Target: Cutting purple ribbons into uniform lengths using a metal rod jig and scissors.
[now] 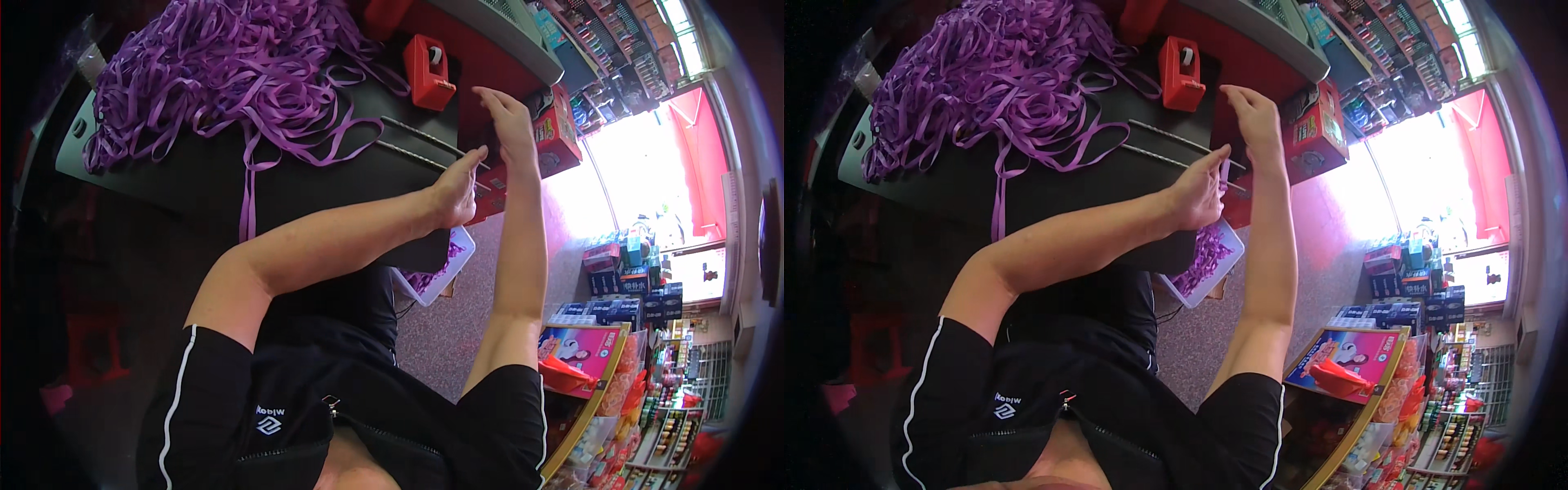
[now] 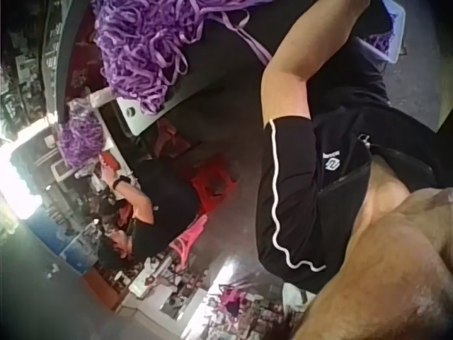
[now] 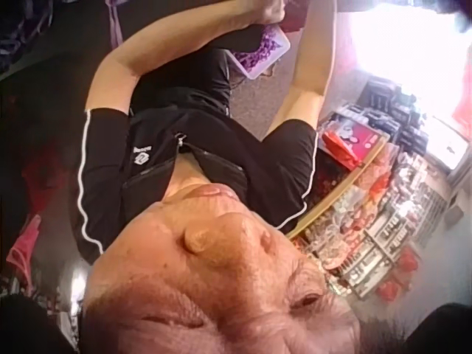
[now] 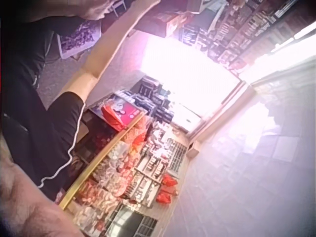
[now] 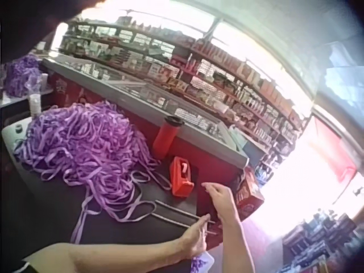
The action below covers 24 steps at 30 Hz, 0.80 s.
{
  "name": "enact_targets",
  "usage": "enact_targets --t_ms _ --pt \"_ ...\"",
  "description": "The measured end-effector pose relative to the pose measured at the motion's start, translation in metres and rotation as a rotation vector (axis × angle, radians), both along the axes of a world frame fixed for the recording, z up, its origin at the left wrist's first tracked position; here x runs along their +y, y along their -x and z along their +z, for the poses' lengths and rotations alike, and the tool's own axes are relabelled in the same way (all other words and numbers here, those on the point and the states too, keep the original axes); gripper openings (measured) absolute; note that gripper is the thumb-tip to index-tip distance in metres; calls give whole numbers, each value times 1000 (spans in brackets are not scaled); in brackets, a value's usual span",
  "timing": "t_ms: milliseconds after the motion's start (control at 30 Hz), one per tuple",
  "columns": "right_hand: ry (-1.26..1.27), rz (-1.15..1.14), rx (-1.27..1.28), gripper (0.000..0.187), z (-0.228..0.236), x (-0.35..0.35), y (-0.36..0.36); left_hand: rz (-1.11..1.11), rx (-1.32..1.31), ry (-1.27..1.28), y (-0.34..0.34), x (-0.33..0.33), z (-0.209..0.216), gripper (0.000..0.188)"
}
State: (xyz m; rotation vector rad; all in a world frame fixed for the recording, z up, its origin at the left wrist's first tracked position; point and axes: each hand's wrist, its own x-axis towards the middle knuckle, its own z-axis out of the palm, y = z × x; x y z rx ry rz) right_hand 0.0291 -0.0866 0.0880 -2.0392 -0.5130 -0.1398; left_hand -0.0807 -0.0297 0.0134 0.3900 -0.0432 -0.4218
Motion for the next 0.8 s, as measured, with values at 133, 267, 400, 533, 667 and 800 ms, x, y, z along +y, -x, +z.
enact_targets --t_ms 133,267,400,533,667,800 --pt "110 -127 213 32 -15 21 -54 -43 50 51 7 -3 11 79" --pt "91 -62 552 28 -14 46 -80 6 20 121 -10 -10 -9 23" --pt "-57 4 591 24 -29 47 -90 40 -25 122 -11 -15 -13 23" --pt "-55 -113 609 21 -15 55 -76 91 -11 116 -16 -13 -16 22" --pt "-151 -113 632 20 -1 29 -63 97 28 118 -4 -13 -2 24" --pt "-145 -79 667 19 -6 26 -41 108 57 77 -3 -10 -2 31"
